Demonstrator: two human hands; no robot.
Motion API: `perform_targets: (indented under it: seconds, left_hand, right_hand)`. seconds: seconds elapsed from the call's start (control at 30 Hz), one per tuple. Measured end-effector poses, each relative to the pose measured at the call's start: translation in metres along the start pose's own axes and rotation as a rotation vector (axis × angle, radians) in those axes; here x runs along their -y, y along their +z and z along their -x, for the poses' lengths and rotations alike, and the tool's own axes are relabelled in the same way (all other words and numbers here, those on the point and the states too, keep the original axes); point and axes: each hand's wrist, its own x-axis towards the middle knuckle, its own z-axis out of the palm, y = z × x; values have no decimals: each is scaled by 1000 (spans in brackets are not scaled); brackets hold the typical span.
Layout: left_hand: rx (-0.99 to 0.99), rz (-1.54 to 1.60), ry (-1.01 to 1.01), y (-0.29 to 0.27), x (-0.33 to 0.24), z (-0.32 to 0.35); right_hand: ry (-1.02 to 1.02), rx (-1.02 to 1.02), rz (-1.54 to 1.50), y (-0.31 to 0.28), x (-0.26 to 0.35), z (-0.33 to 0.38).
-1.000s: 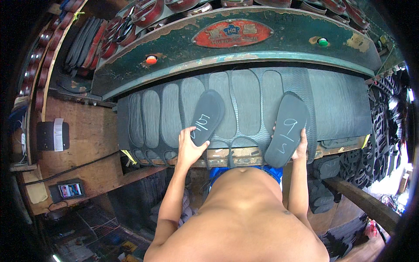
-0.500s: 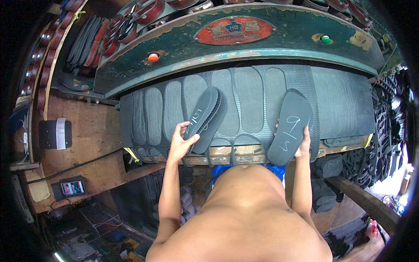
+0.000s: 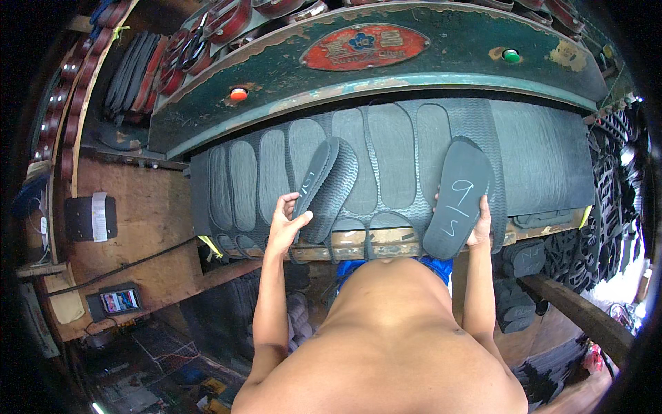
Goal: The person places a large black rubber sheet onto a green press machine, then repeatedly picks up red slipper frames and black insoles, aligns them on the sheet, and presses them together. The person continues this cycle, stacking finished slippers on the machine's upper shelf.
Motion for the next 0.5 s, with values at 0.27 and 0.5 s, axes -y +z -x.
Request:
perform_targets:
  seconds: [0.27, 0.5]
  left_hand:
    - [-124, -662, 296, 28, 14, 12]
    - [-223, -996, 260, 58, 4, 27]
  right_hand:
    - [13, 13, -31, -6, 0, -1]
    - [17, -39, -48, -3, 0, 1]
